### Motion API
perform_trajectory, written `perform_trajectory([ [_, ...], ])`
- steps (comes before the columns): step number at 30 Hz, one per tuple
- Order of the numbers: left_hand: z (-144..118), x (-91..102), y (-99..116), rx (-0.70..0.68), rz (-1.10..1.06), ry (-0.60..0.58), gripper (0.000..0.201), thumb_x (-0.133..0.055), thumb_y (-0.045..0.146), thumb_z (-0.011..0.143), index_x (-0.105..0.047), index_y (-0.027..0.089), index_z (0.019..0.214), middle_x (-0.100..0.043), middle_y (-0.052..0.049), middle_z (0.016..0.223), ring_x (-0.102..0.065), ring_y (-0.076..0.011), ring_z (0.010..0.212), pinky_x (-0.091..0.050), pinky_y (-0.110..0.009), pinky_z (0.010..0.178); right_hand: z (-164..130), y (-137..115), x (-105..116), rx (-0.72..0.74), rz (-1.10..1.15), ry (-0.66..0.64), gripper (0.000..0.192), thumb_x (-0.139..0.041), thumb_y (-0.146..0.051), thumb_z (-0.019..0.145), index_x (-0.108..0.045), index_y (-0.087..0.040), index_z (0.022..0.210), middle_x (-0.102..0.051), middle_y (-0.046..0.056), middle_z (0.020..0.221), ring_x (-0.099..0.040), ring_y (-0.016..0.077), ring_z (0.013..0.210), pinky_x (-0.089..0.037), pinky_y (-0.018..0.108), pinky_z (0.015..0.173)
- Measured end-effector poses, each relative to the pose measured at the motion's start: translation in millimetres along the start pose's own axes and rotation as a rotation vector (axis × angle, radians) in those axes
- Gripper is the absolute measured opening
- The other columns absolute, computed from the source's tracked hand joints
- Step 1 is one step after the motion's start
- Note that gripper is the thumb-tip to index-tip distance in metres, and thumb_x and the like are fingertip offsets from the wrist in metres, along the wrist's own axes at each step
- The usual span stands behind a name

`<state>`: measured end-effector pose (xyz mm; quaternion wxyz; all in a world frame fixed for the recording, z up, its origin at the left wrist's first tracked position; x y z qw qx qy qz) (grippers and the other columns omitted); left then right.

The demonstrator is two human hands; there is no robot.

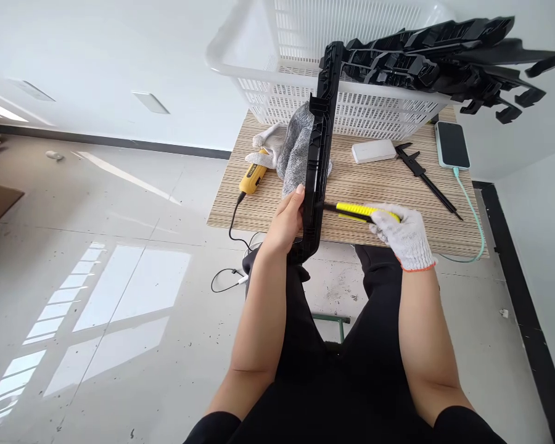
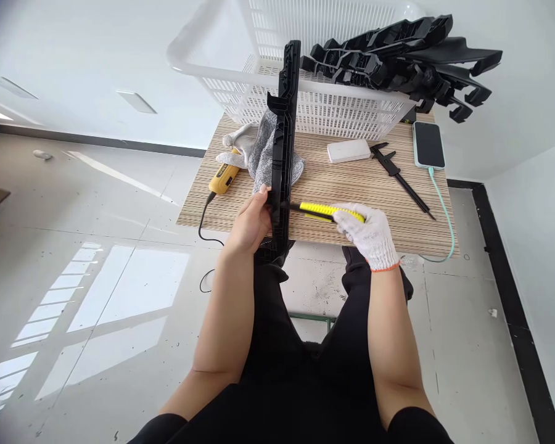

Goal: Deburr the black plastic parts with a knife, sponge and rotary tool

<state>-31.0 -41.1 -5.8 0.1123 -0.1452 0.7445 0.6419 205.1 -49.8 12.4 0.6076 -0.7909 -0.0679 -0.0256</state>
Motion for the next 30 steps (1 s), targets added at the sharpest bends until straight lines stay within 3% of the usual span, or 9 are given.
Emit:
perform_trajectory([
  [2, 0.0, 0.4, -0.2, -0.005, -0.005, -0.002, 0.036, -0.056, 0.053, 0.096, -0.072, 0.021, 0.103, -0.077, -0.008, 0.104, -0.071, -0.0262, 0.110, -0.062, -0.037, 0.086, 0.8, 0.9, 0.9, 0.024, 0.037, 0.072, 0.040, -0.081, -0.046, 0.074, -0.081, -0.018, 0.102, -0.062, 0.000, 0.060, -0.057, 0.0103, 0.053, -0.038, 0.019, 0.041],
  [6, -0.9, 0.3, 0.5, 0.004, 0.021, 0.024, 0.037, -0.058, 0.054, 0.095, -0.073, 0.022, 0.105, -0.077, -0.007, 0.101, -0.072, -0.0267, 0.109, -0.062, -0.038, 0.087, 1.0, 4.3, -0.8, -0.006, -0.012, 0.000, 0.040, -0.084, -0.049, 0.071, -0.080, -0.016, 0.094, -0.062, 0.001, 0.061, -0.056, 0.0103, 0.050, -0.038, 0.020, 0.040],
  [9, -1.6, -0.2, 1.3, -0.001, 0.037, 0.030, 0.039, -0.057, 0.056, 0.095, -0.073, 0.022, 0.105, -0.076, -0.007, 0.098, -0.072, -0.0269, 0.109, -0.061, -0.037, 0.088, 0.5, 4.4, 0.7, 0.035, -0.006, 0.074, 0.040, -0.081, -0.053, 0.073, -0.080, -0.016, 0.089, -0.060, 0.001, 0.060, -0.056, 0.0109, 0.050, -0.040, 0.021, 0.041],
  [12, -1.7, -0.5, 1.3, 0.005, 0.028, 0.018, 0.038, -0.057, 0.055, 0.095, -0.073, 0.022, 0.102, -0.076, -0.007, 0.099, -0.072, -0.0270, 0.110, -0.062, -0.037, 0.088, 0.5, 4.8, -0.5, 0.000, -0.035, 0.021, 0.040, -0.083, -0.052, 0.070, -0.079, -0.016, 0.086, -0.061, 0.001, 0.061, -0.056, 0.0110, 0.050, -0.041, 0.022, 0.041],
  [16, -1.5, -1.0, 1.4, -0.007, -0.022, 0.011, 0.033, -0.058, 0.052, 0.095, -0.073, 0.022, 0.097, -0.076, -0.007, 0.101, -0.071, -0.0264, 0.112, -0.061, -0.036, 0.089, 0.2, 3.6, 0.0, 0.032, -0.008, 0.094, 0.038, -0.081, -0.052, 0.073, -0.079, -0.017, 0.089, -0.059, 0.001, 0.059, -0.057, 0.0112, 0.051, -0.041, 0.021, 0.041],
  [19, -1.6, -1.7, 1.8, -0.012, -0.010, 0.015, 0.033, -0.057, 0.050, 0.096, -0.072, 0.021, 0.095, -0.076, -0.007, 0.101, -0.070, -0.0268, 0.114, -0.061, -0.036, 0.087, 0.0, 4.7, -1.4, 0.004, -0.015, 0.033, 0.038, -0.084, -0.049, 0.070, -0.079, -0.016, 0.087, -0.059, 0.000, 0.058, -0.056, 0.0110, 0.050, -0.041, 0.021, 0.041],
  [23, -1.5, -2.3, 2.2, 0.000, -0.001, 0.036, 0.032, -0.058, 0.051, 0.094, -0.071, 0.022, 0.095, -0.076, -0.007, 0.099, -0.070, -0.0278, 0.113, -0.061, -0.036, 0.086, 0.0, 5.2, 0.7, 0.023, 0.013, 0.105, 0.037, -0.082, -0.051, 0.072, -0.079, -0.017, 0.089, -0.060, 0.000, 0.059, -0.057, 0.0115, 0.051, -0.042, 0.022, 0.042],
  [26, -0.3, -2.4, 1.9, 0.007, -0.015, 0.031, 0.033, -0.059, 0.053, 0.093, -0.070, 0.022, 0.093, -0.075, -0.007, 0.096, -0.071, -0.0280, 0.110, -0.061, -0.037, 0.087, 2.0, 6.1, -0.5, -0.003, -0.005, 0.024, 0.036, -0.085, -0.048, 0.069, -0.079, -0.017, 0.087, -0.062, 0.001, 0.061, -0.058, 0.0113, 0.052, -0.042, 0.021, 0.043],
  [30, 1.3, -2.2, 0.7, 0.041, -0.036, 0.010, 0.037, -0.063, 0.057, 0.089, -0.068, 0.021, 0.090, -0.075, -0.007, 0.090, -0.073, -0.0277, 0.104, -0.061, -0.037, 0.083, 6.3, 8.2, 2.5, 0.040, 0.075, 0.132, 0.041, -0.082, -0.052, 0.072, -0.079, -0.017, 0.092, -0.058, -0.001, 0.057, -0.055, 0.0102, 0.050, -0.037, 0.019, 0.041],
])
Point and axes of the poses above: each hand's wrist, its own z-axis towards the middle knuckle, its own x-axis out of the back of the hand, y = z × x, the point moved 2 cm from there along z, towards the middle knuckle
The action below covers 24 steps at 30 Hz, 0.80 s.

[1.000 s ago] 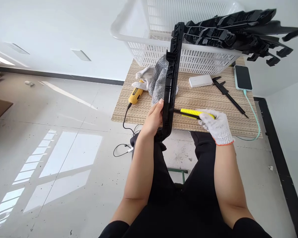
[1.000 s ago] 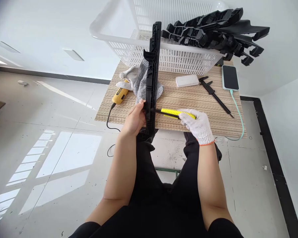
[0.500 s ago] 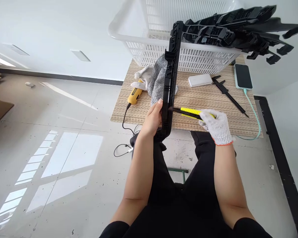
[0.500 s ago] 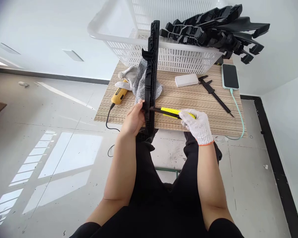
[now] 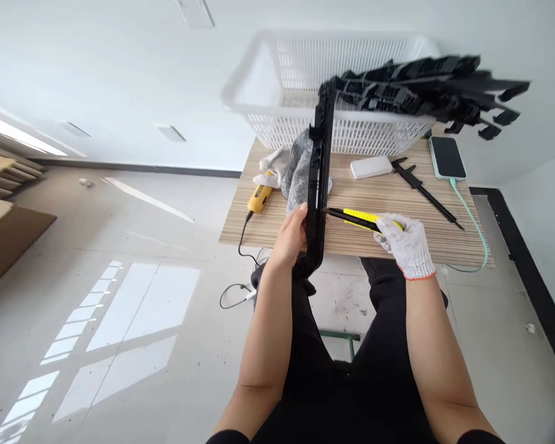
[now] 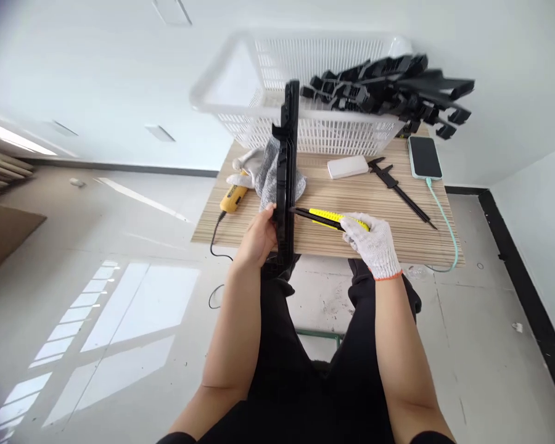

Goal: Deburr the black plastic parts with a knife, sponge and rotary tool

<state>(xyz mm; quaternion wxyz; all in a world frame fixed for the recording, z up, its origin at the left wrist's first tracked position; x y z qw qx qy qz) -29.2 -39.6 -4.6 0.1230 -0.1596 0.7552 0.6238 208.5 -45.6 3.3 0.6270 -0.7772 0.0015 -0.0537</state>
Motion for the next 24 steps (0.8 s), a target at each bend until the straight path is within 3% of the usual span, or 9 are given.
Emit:
perform_trajectory([
  [5, 3, 2.2, -1, 0.009, -0.043, -0.026, 0.041, -0.070, 0.058, 0.084, -0.069, 0.018, 0.091, -0.074, -0.006, 0.089, -0.072, -0.0251, 0.100, -0.059, -0.034, 0.085, 3, 5, -3, -0.033, -0.038, -0.149, 0.046, -0.083, -0.054, 0.072, -0.079, -0.015, 0.095, -0.058, 0.000, 0.056, -0.052, 0.0098, 0.049, -0.032, 0.019, 0.041],
  [9, 5, 6.1, -5, -0.035, -0.074, 0.021, 0.037, -0.075, 0.054, 0.082, -0.070, 0.020, 0.094, -0.073, -0.003, 0.094, -0.070, -0.0205, 0.095, -0.056, -0.032, 0.087, 2, 6, -3, 0.025, 0.040, -0.068, 0.048, -0.080, -0.058, 0.074, -0.078, -0.015, 0.094, -0.059, 0.000, 0.057, -0.051, 0.0100, 0.050, -0.034, 0.020, 0.043],
  [15, 3, 12.8, -11, -0.081, 0.024, 0.005, 0.037, -0.068, 0.056, 0.088, -0.071, 0.020, 0.098, -0.074, -0.006, 0.096, -0.071, -0.0230, 0.100, -0.056, -0.035, 0.091, 0, 8, -4, 0.094, 0.081, -0.060, 0.043, -0.082, -0.053, 0.072, -0.078, -0.015, 0.091, -0.057, 0.000, 0.056, -0.050, 0.0103, 0.052, -0.034, 0.020, 0.044],
  [19, 5, 17.6, -9, -0.047, -0.116, 0.026, 0.034, -0.068, 0.050, 0.089, -0.068, 0.017, 0.096, -0.074, -0.006, 0.089, -0.072, -0.0225, 0.095, -0.057, -0.038, 0.094, 0, 9, -4, 0.123, 0.076, -0.056, 0.045, -0.080, -0.056, 0.073, -0.079, -0.014, 0.089, -0.055, -0.001, 0.055, -0.046, 0.0091, 0.050, -0.031, 0.020, 0.042],
  [24, 7, 17.7, -7, -0.005, -0.224, -0.002, 0.026, -0.065, 0.040, 0.093, -0.068, 0.015, 0.099, -0.075, -0.007, 0.094, -0.071, -0.0150, 0.085, -0.058, -0.031, 0.089, -1, 7, -4, 0.140, 0.055, -0.065, 0.045, -0.079, -0.057, 0.074, -0.079, -0.014, 0.089, -0.055, -0.001, 0.054, -0.045, 0.0086, 0.049, -0.031, 0.020, 0.042],
])
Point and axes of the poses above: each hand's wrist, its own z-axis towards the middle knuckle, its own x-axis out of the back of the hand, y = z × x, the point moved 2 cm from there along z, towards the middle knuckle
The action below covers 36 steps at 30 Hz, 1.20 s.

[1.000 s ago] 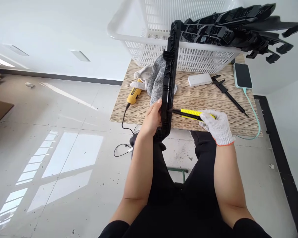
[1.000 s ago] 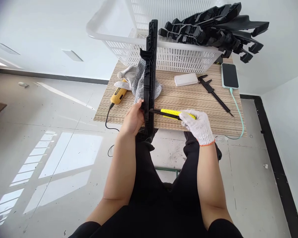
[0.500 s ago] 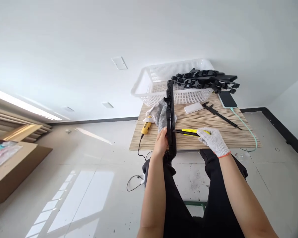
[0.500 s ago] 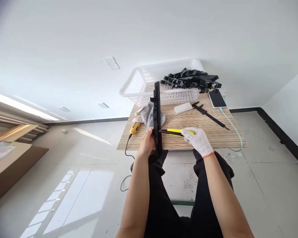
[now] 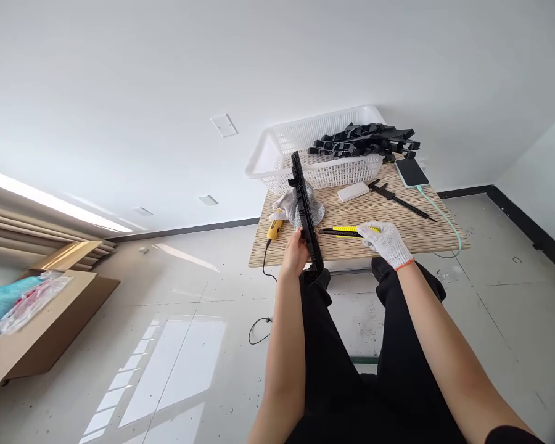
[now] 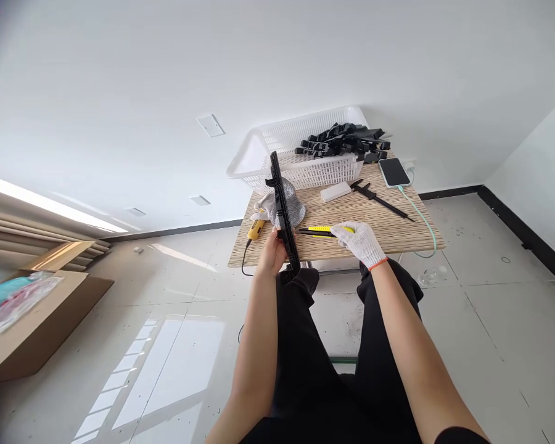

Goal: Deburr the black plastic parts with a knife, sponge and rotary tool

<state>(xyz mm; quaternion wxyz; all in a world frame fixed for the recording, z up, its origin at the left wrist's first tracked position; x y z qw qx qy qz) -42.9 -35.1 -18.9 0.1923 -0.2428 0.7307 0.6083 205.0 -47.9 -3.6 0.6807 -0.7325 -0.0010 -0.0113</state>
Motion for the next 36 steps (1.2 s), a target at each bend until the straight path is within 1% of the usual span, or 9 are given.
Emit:
perform_trajectory([
  [4, 0, 0.8, -1, -0.021, -0.016, 0.016, 0.027, -0.065, 0.041, 0.094, -0.069, 0.014, 0.097, -0.075, -0.007, 0.092, -0.071, -0.0148, 0.083, -0.058, -0.029, 0.085, -1, -4, -1, -0.017, 0.010, 0.001, 0.043, -0.079, -0.054, 0.074, -0.078, -0.014, 0.088, -0.055, -0.001, 0.055, -0.047, 0.0091, 0.050, -0.033, 0.020, 0.043],
  [9, 0, 1.2, -2, -0.038, -0.017, 0.033, 0.029, -0.066, 0.043, 0.092, -0.069, 0.014, 0.097, -0.075, -0.008, 0.092, -0.071, -0.0166, 0.085, -0.057, -0.032, 0.089, -1, -2, 0, -0.039, 0.058, -0.005, 0.042, -0.081, -0.053, 0.073, -0.077, -0.014, 0.089, -0.053, -0.002, 0.056, -0.049, 0.0094, 0.051, -0.032, 0.019, 0.043],
  [17, -9, -5.4, -7, -0.141, 0.216, 0.103, 0.034, -0.064, 0.053, 0.092, -0.069, 0.020, 0.099, -0.074, -0.005, 0.094, -0.072, -0.0210, 0.091, -0.057, -0.034, 0.083, -2, -1, 1, -0.046, 0.052, -0.004, 0.045, -0.081, -0.056, 0.071, -0.077, -0.015, 0.088, -0.055, -0.001, 0.058, -0.050, 0.0100, 0.051, -0.033, 0.021, 0.042],
  [21, -11, -4.7, -8, -0.152, 0.245, 0.098, 0.039, -0.063, 0.058, 0.090, -0.066, 0.021, 0.100, -0.073, -0.005, 0.092, -0.073, -0.0228, 0.093, -0.057, -0.033, 0.077, -3, -3, 2, -0.057, 0.092, -0.015, 0.043, -0.081, -0.054, 0.070, -0.076, -0.015, 0.085, -0.052, -0.002, 0.056, -0.048, 0.0095, 0.049, -0.031, 0.020, 0.041],
  [24, -12, -3.8, -9, -0.149, 0.259, 0.103, 0.043, -0.064, 0.062, 0.088, -0.065, 0.021, 0.100, -0.072, -0.005, 0.090, -0.072, -0.0221, 0.087, -0.055, -0.031, 0.068, -3, -2, 2, -0.057, 0.100, -0.027, 0.042, -0.081, -0.054, 0.071, -0.077, -0.015, 0.085, -0.051, -0.002, 0.055, -0.046, 0.0088, 0.049, -0.030, 0.020, 0.041],
  [27, -13, -4.2, -9, -0.150, 0.245, 0.100, 0.043, -0.065, 0.063, 0.087, -0.065, 0.021, 0.099, -0.072, -0.004, 0.089, -0.070, -0.0200, 0.079, -0.052, -0.029, 0.061, -3, 0, 2, -0.062, 0.091, -0.034, 0.041, -0.082, -0.053, 0.071, -0.078, -0.016, 0.086, -0.052, -0.002, 0.057, -0.046, 0.0083, 0.050, -0.033, 0.020, 0.042],
  [30, -14, -5.2, -9, -0.126, 0.223, 0.104, 0.039, -0.064, 0.059, 0.089, -0.066, 0.022, 0.098, -0.072, -0.004, 0.088, -0.069, -0.0196, 0.078, -0.051, -0.029, 0.062, -3, 0, 3, -0.068, 0.083, -0.015, 0.039, -0.083, -0.052, 0.071, -0.078, -0.017, 0.085, -0.052, -0.002, 0.059, -0.046, 0.0081, 0.051, -0.037, 0.021, 0.045],
  [33, -14, -6.5, -7, -0.120, 0.193, 0.106, 0.034, -0.064, 0.055, 0.091, -0.066, 0.022, 0.097, -0.072, -0.004, 0.088, -0.069, -0.0199, 0.081, -0.052, -0.030, 0.067, -3, -2, 5, -0.065, 0.056, -0.013, 0.039, -0.082, -0.053, 0.072, -0.079, -0.017, 0.086, -0.054, -0.001, 0.060, -0.047, 0.0090, 0.052, -0.039, 0.022, 0.046],
  [36, -13, -8.0, -6, -0.124, 0.184, 0.077, 0.035, -0.062, 0.055, 0.092, -0.067, 0.020, 0.095, -0.071, -0.005, 0.086, -0.068, -0.0200, 0.080, -0.052, -0.031, 0.071, -4, -5, 4, -0.073, -0.016, -0.108, 0.039, -0.082, -0.053, 0.070, -0.080, -0.017, 0.086, -0.060, 0.001, 0.064, -0.050, 0.0100, 0.054, -0.042, 0.023, 0.047],
])
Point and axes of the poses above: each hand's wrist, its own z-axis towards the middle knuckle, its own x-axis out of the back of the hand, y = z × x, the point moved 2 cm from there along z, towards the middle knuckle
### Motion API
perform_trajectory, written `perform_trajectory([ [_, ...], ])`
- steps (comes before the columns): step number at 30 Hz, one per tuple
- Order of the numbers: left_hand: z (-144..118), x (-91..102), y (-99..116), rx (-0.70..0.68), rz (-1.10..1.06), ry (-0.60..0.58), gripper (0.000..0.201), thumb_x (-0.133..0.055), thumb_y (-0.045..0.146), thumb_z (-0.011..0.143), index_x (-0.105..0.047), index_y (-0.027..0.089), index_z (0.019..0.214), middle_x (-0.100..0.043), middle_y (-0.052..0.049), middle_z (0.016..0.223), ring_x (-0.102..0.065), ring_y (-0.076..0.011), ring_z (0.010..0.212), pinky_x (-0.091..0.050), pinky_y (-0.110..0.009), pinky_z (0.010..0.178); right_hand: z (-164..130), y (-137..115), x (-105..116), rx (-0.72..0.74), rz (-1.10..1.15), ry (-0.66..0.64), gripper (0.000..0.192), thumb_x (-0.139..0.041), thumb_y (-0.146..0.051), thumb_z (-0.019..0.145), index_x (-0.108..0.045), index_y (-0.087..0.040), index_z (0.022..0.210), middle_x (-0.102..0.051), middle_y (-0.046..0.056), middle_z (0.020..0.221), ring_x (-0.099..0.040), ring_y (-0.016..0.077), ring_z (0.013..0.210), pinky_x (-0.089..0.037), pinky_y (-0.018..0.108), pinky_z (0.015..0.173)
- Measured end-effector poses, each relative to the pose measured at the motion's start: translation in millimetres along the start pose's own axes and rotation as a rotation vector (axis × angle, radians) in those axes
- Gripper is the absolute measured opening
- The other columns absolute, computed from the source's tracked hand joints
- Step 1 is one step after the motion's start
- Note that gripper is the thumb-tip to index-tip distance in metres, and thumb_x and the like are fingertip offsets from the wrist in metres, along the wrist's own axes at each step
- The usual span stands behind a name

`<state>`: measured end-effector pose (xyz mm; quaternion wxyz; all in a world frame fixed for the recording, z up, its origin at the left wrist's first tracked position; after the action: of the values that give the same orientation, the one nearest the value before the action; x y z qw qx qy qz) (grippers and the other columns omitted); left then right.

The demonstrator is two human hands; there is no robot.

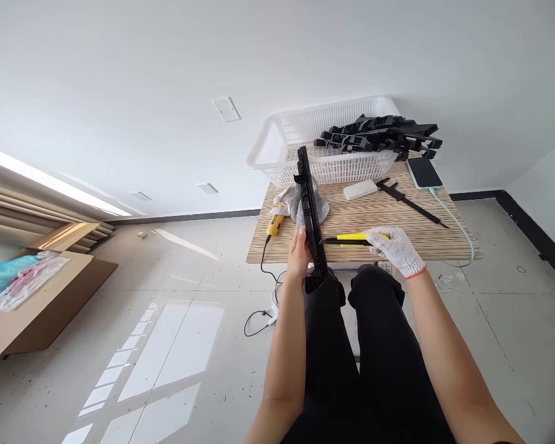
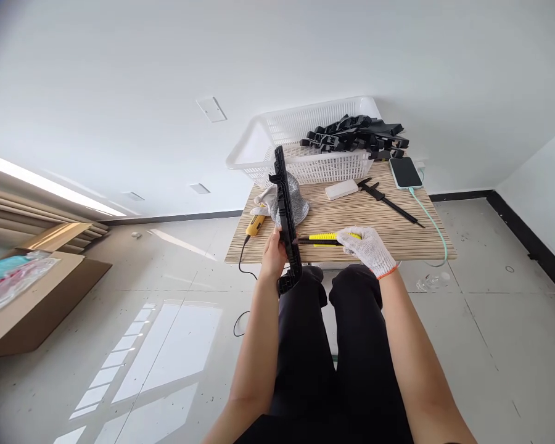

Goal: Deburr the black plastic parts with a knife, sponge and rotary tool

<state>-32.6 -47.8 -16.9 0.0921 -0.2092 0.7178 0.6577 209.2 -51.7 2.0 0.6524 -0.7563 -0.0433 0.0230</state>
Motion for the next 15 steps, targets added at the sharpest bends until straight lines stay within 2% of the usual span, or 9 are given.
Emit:
perform_trajectory([
  [3, 1, 0.1, 0, -0.015, -0.003, -0.018, 0.036, -0.060, 0.054, 0.094, -0.069, 0.019, 0.094, -0.072, -0.006, 0.087, -0.068, -0.0198, 0.082, -0.052, -0.032, 0.074, -1, -3, -2, 0.035, -0.101, -0.047, 0.041, -0.083, -0.053, 0.070, -0.082, -0.017, 0.090, -0.067, 0.004, 0.071, -0.053, 0.0109, 0.057, -0.043, 0.024, 0.049],
  [6, 1, 1.2, -1, -0.029, -0.010, -0.015, 0.035, -0.060, 0.052, 0.095, -0.070, 0.019, 0.097, -0.073, -0.006, 0.093, -0.069, -0.0201, 0.090, -0.052, -0.032, 0.083, -2, -5, -2, 0.072, -0.114, 0.023, 0.049, -0.081, -0.057, 0.072, -0.082, -0.017, 0.099, -0.066, 0.003, 0.068, -0.053, 0.0122, 0.058, -0.041, 0.024, 0.048],
  [11, 0, 0.3, -1, -0.038, -0.027, -0.012, 0.032, -0.059, 0.049, 0.096, -0.070, 0.019, 0.096, -0.073, -0.006, 0.093, -0.069, -0.0201, 0.089, -0.053, -0.032, 0.083, 1, 1, -3, 0.014, -0.080, -0.030, 0.052, -0.084, -0.059, 0.067, -0.081, -0.014, 0.094, -0.061, 0.001, 0.061, -0.051, 0.0113, 0.055, -0.040, 0.024, 0.047],
  [13, 0, -0.8, 0, -0.026, -0.036, -0.016, 0.029, -0.058, 0.045, 0.096, -0.069, 0.019, 0.096, -0.073, -0.006, 0.092, -0.069, -0.0203, 0.089, -0.053, -0.032, 0.082, 3, 4, -1, 0.019, -0.047, 0.048, 0.054, -0.083, -0.061, 0.068, -0.080, -0.015, 0.095, -0.061, 0.001, 0.061, -0.052, 0.0118, 0.055, -0.041, 0.024, 0.047],
  [15, 1, -1.2, 1, -0.004, -0.054, -0.004, 0.024, -0.058, 0.041, 0.096, -0.068, 0.020, 0.104, -0.072, -0.005, 0.093, -0.069, -0.0201, 0.087, -0.053, -0.032, 0.081, 5, 7, 1, 0.023, 0.015, 0.140, 0.055, -0.081, -0.063, 0.068, -0.080, -0.016, 0.095, -0.061, 0.002, 0.062, -0.055, 0.0128, 0.057, -0.044, 0.024, 0.047],
])
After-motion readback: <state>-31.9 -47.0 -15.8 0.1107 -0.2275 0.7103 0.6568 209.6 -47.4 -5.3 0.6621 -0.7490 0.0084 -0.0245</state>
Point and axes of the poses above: each hand's wrist, its own z-axis towards the middle knuckle, its own x-axis out of the back of the hand, y = z × x, the point moved 2 cm from there along z, towards the middle knuckle
